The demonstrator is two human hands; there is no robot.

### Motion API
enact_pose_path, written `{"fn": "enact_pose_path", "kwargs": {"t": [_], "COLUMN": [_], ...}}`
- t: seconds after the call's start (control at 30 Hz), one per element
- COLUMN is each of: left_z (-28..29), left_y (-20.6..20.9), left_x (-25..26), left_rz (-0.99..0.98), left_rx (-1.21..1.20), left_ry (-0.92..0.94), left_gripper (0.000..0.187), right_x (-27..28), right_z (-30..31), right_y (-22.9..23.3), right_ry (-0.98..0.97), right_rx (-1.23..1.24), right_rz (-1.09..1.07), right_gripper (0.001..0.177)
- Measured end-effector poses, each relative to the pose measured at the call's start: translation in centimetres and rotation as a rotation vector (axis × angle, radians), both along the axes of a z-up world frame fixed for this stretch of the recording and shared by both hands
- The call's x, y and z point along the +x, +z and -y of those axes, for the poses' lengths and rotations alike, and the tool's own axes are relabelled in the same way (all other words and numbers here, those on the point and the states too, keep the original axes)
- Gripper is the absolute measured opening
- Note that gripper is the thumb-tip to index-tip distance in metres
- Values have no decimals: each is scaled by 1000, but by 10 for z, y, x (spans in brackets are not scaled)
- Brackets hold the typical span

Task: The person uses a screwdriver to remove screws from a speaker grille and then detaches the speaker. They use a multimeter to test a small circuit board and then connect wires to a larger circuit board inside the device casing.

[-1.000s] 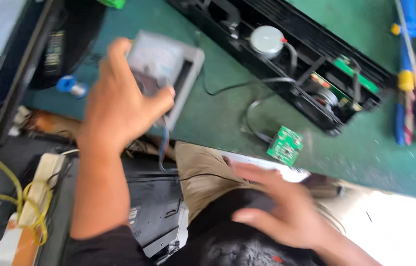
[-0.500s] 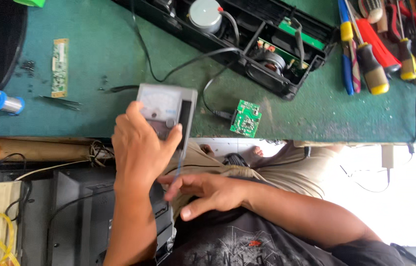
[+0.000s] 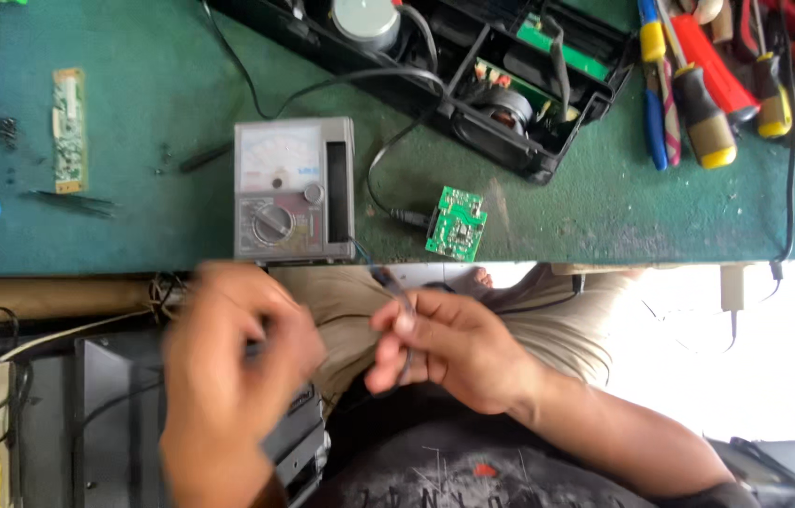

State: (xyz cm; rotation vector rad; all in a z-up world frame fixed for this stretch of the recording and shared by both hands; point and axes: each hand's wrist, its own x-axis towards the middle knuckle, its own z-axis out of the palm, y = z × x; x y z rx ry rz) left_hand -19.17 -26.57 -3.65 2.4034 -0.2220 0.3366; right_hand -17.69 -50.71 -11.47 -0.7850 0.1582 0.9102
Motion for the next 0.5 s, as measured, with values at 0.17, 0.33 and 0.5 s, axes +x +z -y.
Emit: {"fn": "enact_pose_path", "kwargs": {"t": [0.17,0.33,0.5], "left_z": [17,43,35], "left_y": [-46,-57,-86], "left_x": [-37,-42,-43], "left_rz": [-775,-388,-430], "left_rx": [9,-1023,-1784], "left_ry": [-571,-447,-475], "left_gripper": [58,38,28], "right_x": [7,4,-12], "right_z": [-9,11,45], "right_y": [2,10,41], "right_ry": [-102,229,533], "right_rx": [158,21,-28], "right_rz": [73,810,1080], "right_gripper": [21,118,41]}}
